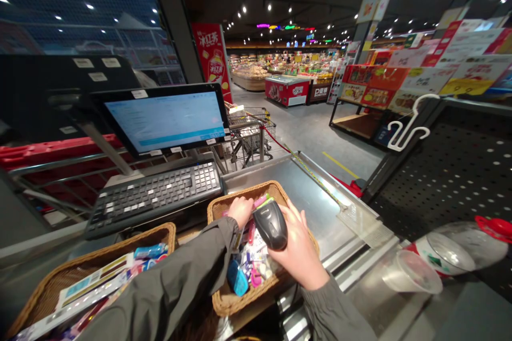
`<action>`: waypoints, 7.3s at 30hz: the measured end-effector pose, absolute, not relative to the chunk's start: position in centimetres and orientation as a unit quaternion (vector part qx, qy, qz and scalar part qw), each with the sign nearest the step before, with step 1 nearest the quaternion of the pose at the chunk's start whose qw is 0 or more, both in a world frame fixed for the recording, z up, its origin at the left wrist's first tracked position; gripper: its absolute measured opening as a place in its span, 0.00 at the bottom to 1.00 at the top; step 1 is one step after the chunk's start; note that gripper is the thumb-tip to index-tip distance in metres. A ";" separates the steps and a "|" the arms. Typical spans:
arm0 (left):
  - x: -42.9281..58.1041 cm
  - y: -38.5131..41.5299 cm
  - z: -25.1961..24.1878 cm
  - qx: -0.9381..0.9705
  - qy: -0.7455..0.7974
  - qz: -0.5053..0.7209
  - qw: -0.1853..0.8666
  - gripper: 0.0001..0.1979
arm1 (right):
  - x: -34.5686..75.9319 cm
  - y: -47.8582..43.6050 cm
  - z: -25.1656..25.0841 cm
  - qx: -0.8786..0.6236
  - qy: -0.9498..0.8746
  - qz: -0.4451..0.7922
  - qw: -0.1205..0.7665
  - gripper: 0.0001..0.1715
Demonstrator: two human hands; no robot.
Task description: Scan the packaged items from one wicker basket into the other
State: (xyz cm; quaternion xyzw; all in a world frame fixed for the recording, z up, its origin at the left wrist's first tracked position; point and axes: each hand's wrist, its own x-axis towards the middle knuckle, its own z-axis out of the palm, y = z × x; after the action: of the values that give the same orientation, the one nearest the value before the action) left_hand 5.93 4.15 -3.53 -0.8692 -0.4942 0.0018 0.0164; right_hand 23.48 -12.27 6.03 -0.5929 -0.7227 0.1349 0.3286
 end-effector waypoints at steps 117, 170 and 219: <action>-33.7 -23.1 2.9 -0.777 -0.605 -0.174 0.022 0.05 | -2.1 -19.3 9.7 -0.362 -0.896 0.162 0.201 0.32; 2.6 3.0 -4.6 -0.906 -0.416 0.038 0.065 0.18 | 22.9 -14.2 6.2 -0.589 -0.727 0.148 0.320 0.40; -6.0 -0.8 10.1 -0.856 -0.455 -0.212 0.126 0.14 | 22.9 -13.4 6.7 -0.521 -0.767 0.126 0.353 0.39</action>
State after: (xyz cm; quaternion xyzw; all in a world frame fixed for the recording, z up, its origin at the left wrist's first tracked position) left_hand -6.03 -0.83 10.05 -0.8556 -0.4553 -0.2117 0.1260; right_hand 22.93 -13.37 6.72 -0.5214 -0.7665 0.1257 0.3533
